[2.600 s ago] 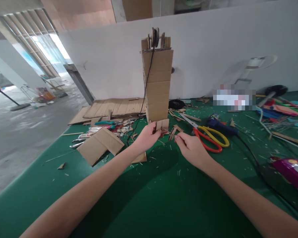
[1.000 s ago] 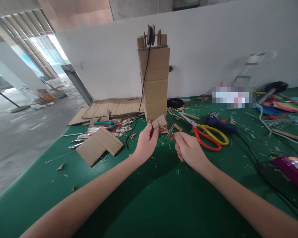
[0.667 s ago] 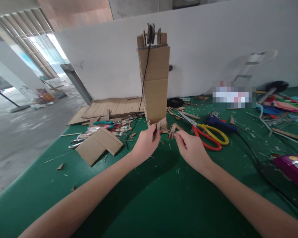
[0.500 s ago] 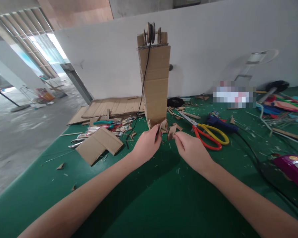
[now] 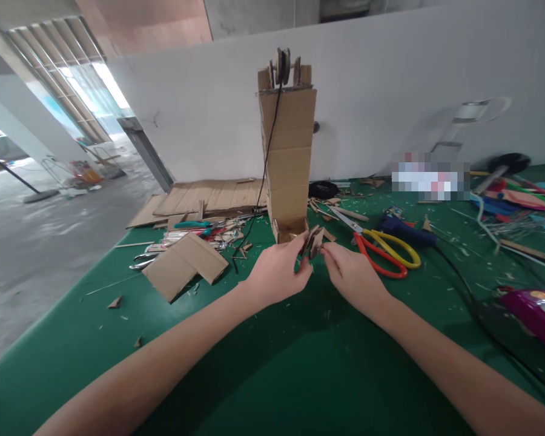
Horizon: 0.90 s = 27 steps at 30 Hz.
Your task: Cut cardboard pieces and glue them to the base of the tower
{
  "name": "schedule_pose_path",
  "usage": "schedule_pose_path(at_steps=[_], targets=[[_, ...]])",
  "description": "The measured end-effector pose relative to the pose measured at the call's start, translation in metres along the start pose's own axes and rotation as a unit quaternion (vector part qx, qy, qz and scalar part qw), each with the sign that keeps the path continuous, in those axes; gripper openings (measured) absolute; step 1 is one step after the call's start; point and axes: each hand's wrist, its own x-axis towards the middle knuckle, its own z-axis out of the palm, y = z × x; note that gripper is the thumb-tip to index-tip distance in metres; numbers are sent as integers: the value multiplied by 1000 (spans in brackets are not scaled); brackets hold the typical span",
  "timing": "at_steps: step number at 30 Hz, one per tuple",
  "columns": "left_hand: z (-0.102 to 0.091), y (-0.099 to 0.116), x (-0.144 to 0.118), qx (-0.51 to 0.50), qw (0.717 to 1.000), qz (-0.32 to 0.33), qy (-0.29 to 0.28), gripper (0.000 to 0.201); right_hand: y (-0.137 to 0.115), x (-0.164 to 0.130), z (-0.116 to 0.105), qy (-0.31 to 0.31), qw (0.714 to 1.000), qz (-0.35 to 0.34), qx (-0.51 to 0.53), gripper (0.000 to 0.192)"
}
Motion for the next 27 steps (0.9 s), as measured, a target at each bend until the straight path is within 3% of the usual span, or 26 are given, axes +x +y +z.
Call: schedule_pose_path(at_steps=[7, 11, 20, 23, 27], targets=[[2, 0, 1, -17, 999, -22, -21, 21, -3, 1, 0, -13, 998, 27, 46, 23], [5, -2, 3, -48, 997, -55, -10, 21, -6, 1, 0, -12, 998, 38, 53, 22], [9, -3, 1, -67, 996, -58, 10, 16, -11, 0, 0, -14, 999, 33, 36, 21], [4, -2, 1, -101, 994, -50, -10, 25, -9, 1, 0, -19, 996, 57, 69, 19], [0, -6, 4, -247, 965, -80, 16, 64, -4, 5, -1, -21, 977, 110, 182, 22]])
